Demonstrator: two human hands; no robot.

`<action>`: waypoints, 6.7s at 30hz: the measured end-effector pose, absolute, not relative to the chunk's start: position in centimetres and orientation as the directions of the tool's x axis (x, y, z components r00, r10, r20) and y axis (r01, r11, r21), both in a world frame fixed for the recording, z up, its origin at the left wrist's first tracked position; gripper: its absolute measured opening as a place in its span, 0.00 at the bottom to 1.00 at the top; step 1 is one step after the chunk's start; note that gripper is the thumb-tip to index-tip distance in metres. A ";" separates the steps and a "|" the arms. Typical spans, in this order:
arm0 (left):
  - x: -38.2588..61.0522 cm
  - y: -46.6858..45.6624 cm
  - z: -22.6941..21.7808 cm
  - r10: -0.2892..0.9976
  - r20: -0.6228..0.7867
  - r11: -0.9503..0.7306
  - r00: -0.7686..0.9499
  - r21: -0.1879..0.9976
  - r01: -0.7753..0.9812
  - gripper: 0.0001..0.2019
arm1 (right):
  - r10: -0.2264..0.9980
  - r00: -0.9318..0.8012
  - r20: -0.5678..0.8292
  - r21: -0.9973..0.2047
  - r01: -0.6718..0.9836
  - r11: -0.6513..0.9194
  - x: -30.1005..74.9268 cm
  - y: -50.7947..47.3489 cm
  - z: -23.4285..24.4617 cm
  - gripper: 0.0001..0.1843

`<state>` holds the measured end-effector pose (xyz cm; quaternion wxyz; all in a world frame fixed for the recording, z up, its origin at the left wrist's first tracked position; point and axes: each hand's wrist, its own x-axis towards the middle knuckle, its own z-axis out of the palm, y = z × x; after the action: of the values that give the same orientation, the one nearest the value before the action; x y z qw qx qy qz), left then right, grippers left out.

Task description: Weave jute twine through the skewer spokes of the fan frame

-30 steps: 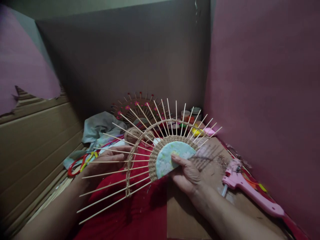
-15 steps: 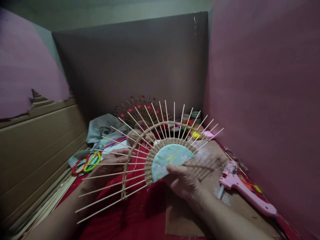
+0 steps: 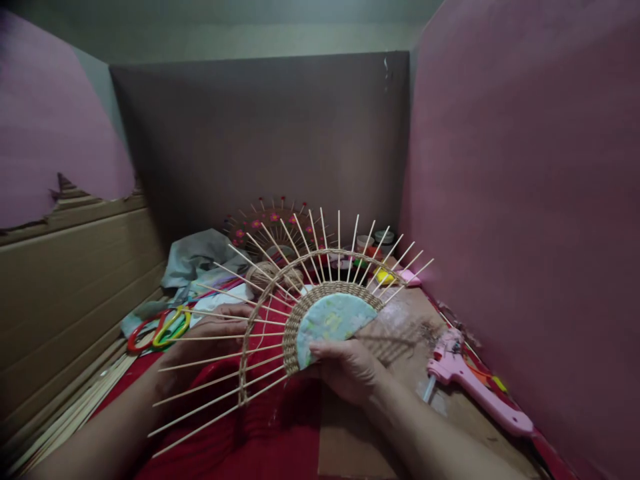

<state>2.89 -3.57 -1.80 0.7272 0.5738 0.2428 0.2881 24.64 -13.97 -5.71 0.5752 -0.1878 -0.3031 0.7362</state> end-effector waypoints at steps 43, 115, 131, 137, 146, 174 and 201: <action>2.4 -3.9 -1.6 0.694 -0.020 0.194 0.720 0.968 -0.160 0.08 | 0.971 -0.240 0.023 -0.661 -0.732 -0.165 23.9 -14.7 -6.6 0.12; -3.1 0.6 -2.8 0.737 -0.152 0.038 0.658 0.982 0.185 0.08 | 0.993 -0.034 -0.113 -0.599 -0.795 -0.095 24.3 -11.5 -5.5 0.07; 1.0 -2.6 -2.8 0.534 -0.341 0.013 0.774 0.918 0.395 0.05 | 0.992 -0.095 -0.085 -0.538 -0.834 -0.126 23.1 -11.6 -5.9 0.10; 1.2 -2.3 -2.5 0.450 -0.269 -0.215 0.852 0.893 0.395 0.05 | 0.991 -0.069 -0.114 -0.559 -0.820 -0.122 22.9 -12.0 -5.6 0.21; 0.6 -1.8 -1.8 0.434 -0.242 -0.237 0.868 0.898 0.370 0.07 | 0.991 -0.040 -0.126 -0.565 -0.818 -0.105 23.1 -12.1 -5.1 0.17; -3.2 -1.0 -0.7 0.704 -0.123 0.002 0.700 0.985 0.171 0.15 | 0.991 0.089 -0.098 -0.549 -0.836 0.020 23.3 -10.1 -4.3 0.10; -4.8 1.3 -2.6 0.843 -0.054 0.020 0.535 0.997 0.069 0.12 | 0.990 0.133 -0.050 -0.577 -0.813 0.081 22.6 -7.2 -4.4 0.09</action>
<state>-4.79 1.26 -2.56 0.6141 0.6248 0.3648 0.3154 22.64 -7.17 -4.40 0.7124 -0.2435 -0.1815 0.6327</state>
